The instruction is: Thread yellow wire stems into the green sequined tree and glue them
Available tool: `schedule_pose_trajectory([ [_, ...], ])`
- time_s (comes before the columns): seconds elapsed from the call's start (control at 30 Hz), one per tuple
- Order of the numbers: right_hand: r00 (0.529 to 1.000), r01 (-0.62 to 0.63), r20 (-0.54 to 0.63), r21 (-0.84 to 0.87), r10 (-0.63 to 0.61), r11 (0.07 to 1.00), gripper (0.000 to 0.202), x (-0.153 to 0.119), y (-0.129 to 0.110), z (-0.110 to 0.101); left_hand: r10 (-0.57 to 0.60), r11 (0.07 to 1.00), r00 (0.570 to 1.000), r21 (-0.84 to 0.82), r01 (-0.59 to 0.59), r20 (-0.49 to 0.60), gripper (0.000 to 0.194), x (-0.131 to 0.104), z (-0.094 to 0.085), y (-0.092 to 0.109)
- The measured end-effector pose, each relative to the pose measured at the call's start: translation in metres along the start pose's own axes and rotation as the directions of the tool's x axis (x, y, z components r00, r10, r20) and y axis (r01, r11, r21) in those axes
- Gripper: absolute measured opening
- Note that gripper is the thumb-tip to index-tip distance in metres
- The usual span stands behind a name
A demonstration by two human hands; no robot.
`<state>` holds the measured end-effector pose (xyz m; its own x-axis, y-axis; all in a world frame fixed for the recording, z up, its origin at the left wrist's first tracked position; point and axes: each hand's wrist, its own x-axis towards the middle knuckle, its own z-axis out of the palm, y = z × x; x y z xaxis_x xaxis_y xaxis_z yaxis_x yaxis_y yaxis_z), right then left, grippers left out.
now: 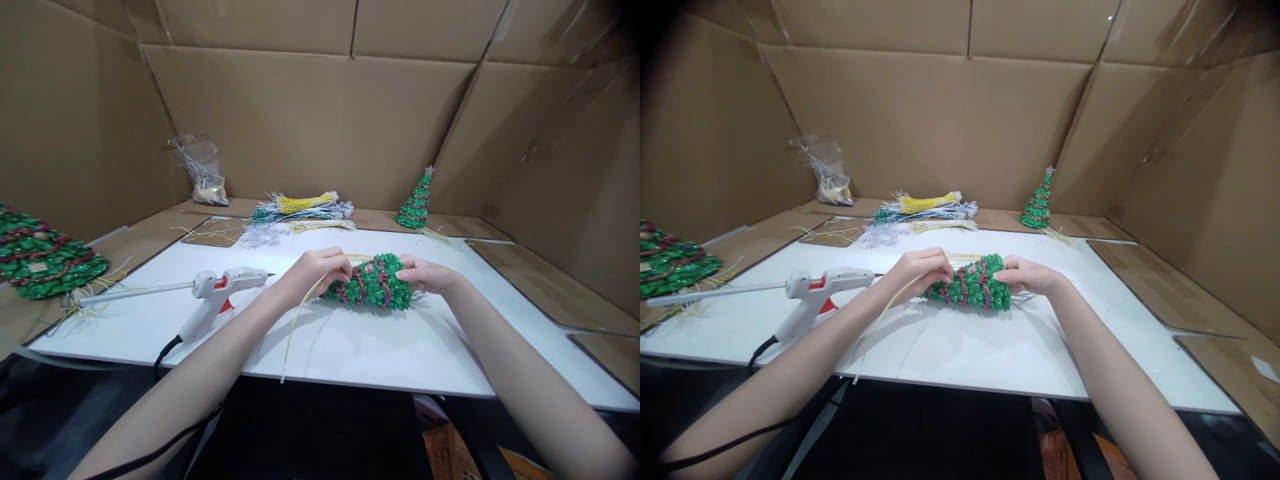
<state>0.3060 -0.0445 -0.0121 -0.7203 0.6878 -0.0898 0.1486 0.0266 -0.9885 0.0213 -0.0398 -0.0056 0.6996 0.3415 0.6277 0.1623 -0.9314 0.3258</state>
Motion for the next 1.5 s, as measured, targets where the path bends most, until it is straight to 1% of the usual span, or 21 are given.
schedule_pose_trajectory([
  [0.2, 1.0, -0.005, -0.008, 0.003, 0.005, 1.0, 0.051, 0.0, 0.003, -0.003, 0.004, 0.997, 1.0, 0.077, -0.002, -0.026, 0.019, -0.002, 0.008, -0.002],
  [0.37, 1.0, -0.011, -0.002, 0.008, 0.011, 1.0, 0.051, 0.0, 0.003, -0.003, 0.015, 0.996, 0.999, 0.091, -0.012, -0.035, 0.018, -0.001, 0.012, -0.002],
  [0.63, 1.0, 0.014, 0.006, -0.01, -0.014, 1.0, 0.054, 0.0, 0.003, -0.003, 0.0, 0.988, 0.999, 0.152, 0.008, -0.049, 0.019, -0.002, 0.012, 0.001],
  [0.8, 1.0, -0.001, -0.012, -0.009, 0.001, 1.0, 0.054, -0.001, 0.003, -0.001, 0.01, 0.977, 0.997, 0.214, 0.007, -0.077, 0.016, -0.003, 0.011, 0.003],
  [0.97, 1.0, -0.015, -0.018, 0.0, 0.015, 1.0, 0.052, 0.0, 0.002, -0.001, 0.018, 0.976, 0.995, 0.217, 0.004, -0.098, 0.017, -0.002, 0.015, 0.008],
  [1.1, 0.999, -0.013, -0.04, 0.002, 0.013, 1.0, 0.052, 0.0, 0.003, -0.001, 0.003, 0.974, 0.994, 0.225, 0.021, -0.106, 0.016, -0.002, 0.015, 0.006],
  [1.17, 0.999, -0.003, -0.036, -0.001, 0.003, 1.0, 0.052, 0.0, 0.003, -0.001, -0.013, 0.98, 0.995, 0.197, 0.033, -0.102, 0.015, -0.002, 0.012, 0.005],
  [1.27, 0.999, 0.014, -0.029, -0.011, -0.014, 1.0, 0.051, 0.0, 0.001, -0.001, -0.031, 0.996, 0.996, 0.081, 0.038, -0.086, 0.014, -0.001, 0.005, 0.004],
  [1.37, 1.0, 0.006, -0.024, -0.02, -0.006, 1.0, 0.051, 0.0, 0.0, 0.0, -0.05, 0.999, 0.997, -0.019, 0.049, -0.055, 0.015, 0.0, -0.003, 0.006],
  [1.5, 0.999, -0.017, -0.027, -0.017, 0.017, 1.0, 0.051, -0.001, 0.001, -0.001, -0.041, 0.998, 0.999, -0.052, 0.042, 0.014, 0.013, 0.001, -0.009, 0.007],
])
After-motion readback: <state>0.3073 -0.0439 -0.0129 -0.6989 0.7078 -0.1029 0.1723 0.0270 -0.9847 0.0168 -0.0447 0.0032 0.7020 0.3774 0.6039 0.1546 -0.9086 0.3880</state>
